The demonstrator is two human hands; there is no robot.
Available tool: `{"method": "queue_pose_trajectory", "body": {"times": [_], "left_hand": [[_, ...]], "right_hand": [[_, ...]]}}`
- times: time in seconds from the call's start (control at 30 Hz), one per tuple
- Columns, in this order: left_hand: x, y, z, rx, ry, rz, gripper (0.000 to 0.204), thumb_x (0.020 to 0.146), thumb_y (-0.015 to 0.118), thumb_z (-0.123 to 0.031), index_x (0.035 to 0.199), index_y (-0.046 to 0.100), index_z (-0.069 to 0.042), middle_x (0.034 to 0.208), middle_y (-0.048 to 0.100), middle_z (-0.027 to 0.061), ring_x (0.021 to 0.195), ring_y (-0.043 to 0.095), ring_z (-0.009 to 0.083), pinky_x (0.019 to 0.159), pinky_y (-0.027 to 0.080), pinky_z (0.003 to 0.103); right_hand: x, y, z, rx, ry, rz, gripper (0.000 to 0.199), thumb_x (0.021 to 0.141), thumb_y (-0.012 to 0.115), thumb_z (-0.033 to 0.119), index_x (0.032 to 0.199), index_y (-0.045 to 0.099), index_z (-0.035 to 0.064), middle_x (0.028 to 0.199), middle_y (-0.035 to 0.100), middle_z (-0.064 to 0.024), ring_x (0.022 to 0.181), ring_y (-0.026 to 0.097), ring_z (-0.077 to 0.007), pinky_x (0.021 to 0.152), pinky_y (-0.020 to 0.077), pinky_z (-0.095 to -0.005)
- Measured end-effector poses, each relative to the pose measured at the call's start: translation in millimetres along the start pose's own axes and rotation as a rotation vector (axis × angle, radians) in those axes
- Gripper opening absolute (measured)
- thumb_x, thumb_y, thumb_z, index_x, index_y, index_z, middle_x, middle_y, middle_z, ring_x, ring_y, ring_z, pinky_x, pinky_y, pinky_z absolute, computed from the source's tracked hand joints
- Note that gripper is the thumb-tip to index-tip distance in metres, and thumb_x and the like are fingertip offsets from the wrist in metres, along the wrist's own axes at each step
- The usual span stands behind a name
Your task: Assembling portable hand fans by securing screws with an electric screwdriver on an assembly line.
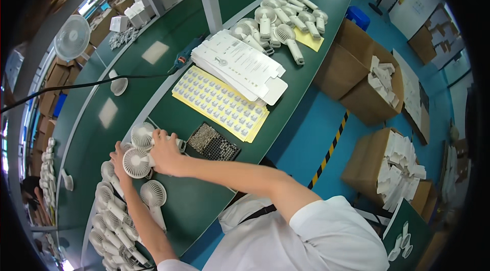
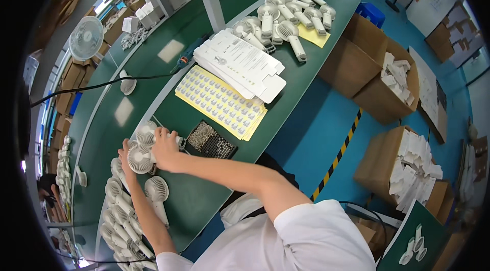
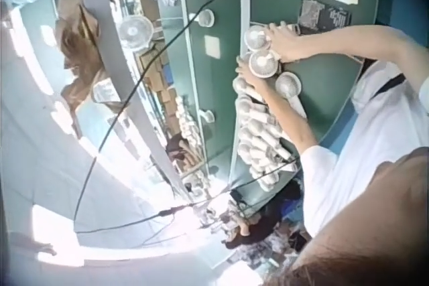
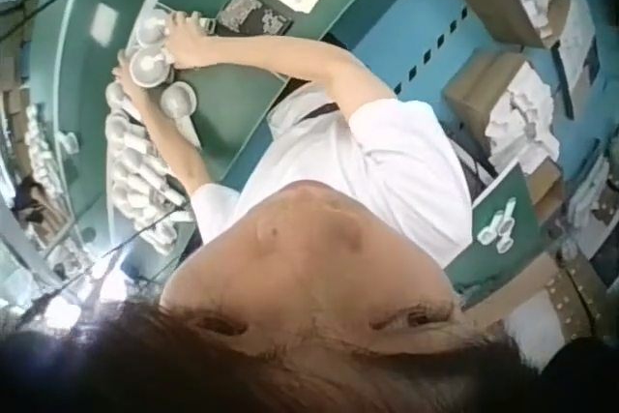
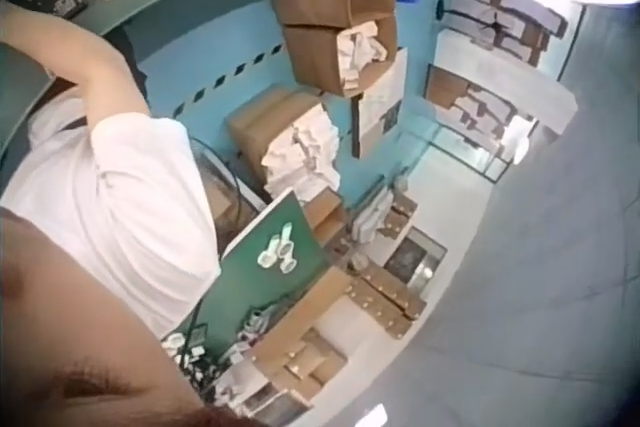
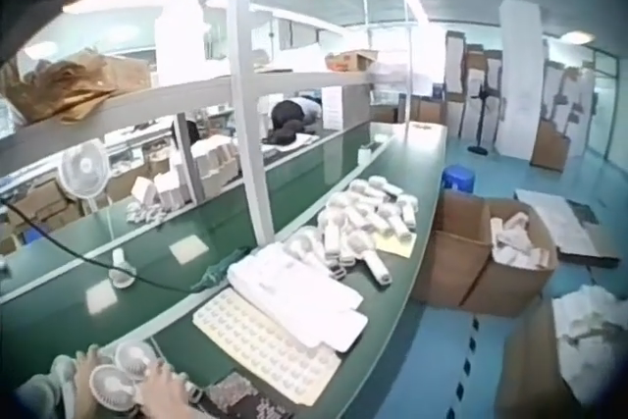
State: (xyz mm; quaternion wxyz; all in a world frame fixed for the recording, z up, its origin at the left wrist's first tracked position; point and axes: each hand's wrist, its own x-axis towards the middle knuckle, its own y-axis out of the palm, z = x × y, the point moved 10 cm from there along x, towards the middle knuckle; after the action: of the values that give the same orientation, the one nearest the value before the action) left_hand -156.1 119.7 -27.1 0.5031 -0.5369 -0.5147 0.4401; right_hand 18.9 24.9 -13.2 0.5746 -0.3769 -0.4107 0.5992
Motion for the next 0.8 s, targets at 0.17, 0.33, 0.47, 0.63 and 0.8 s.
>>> {"method": "queue_pose_trajectory", "body": {"times": [0.17,0.33,0.47,0.63,0.8], "left_hand": [[14,11,8,-0.036,0.025,-0.006,0.059,0.086,0.062,-0.033,0.139,0.039,-0.024,0.122,0.046,0.02,0.116,0.049,0.0429,0.091,0.045,0.051],[9,5,-11,-0.026,0.087,-0.042,0.061,0.086,0.061,-0.032,0.14,0.038,-0.022,0.121,0.047,0.0201,0.11,0.052,0.0441,0.09,0.045,0.05],[20,3,-12,-0.06,-0.017,-0.019,0.06,0.087,0.062,-0.039,0.14,0.041,-0.02,0.123,0.049,0.0209,0.113,0.052,0.0443,0.091,0.046,0.051],[13,-12,-5,-0.068,-0.092,-0.038,0.061,0.087,0.063,-0.043,0.139,0.044,-0.018,0.125,0.049,0.0218,0.116,0.05,0.0436,0.095,0.043,0.05],[11,-7,-15,-0.121,-0.034,-0.058,0.057,0.091,0.061,-0.034,0.14,0.042,-0.016,0.128,0.046,0.0196,0.122,0.044,0.0389,0.102,0.036,0.046]], "right_hand": [[13,-13,-21,0.17,-0.052,-0.072,0.051,0.063,0.075,0.037,0.098,0.071,0.0009,0.125,0.043,-0.0249,0.115,0.041,-0.0376,0.088,0.0371,-0.0541],[-6,-80,-38,0.291,-0.187,0.009,0.044,0.068,0.073,0.036,0.09,0.07,-0.002,0.12,0.043,-0.0256,0.109,0.043,-0.04,0.085,0.0398,-0.0503],[-55,-167,-112,0.372,-0.3,-0.073,0.047,0.065,0.076,0.025,0.101,0.066,-0.002,0.127,0.041,-0.027,0.116,0.043,-0.0437,0.096,0.0391,-0.0483],[-102,-282,-264,0.287,-0.009,-0.344,0.069,0.067,0.08,0.016,0.125,0.05,-0.0062,0.134,0.041,-0.0271,0.126,0.046,-0.0371,0.107,0.0363,-0.0413],[-98,-359,-502,0.109,0.434,-0.595,0.059,0.076,0.077,0.021,0.124,0.054,-0.0034,0.126,0.05,-0.0196,0.118,0.053,-0.0274,0.1,0.0424,-0.0361]]}}
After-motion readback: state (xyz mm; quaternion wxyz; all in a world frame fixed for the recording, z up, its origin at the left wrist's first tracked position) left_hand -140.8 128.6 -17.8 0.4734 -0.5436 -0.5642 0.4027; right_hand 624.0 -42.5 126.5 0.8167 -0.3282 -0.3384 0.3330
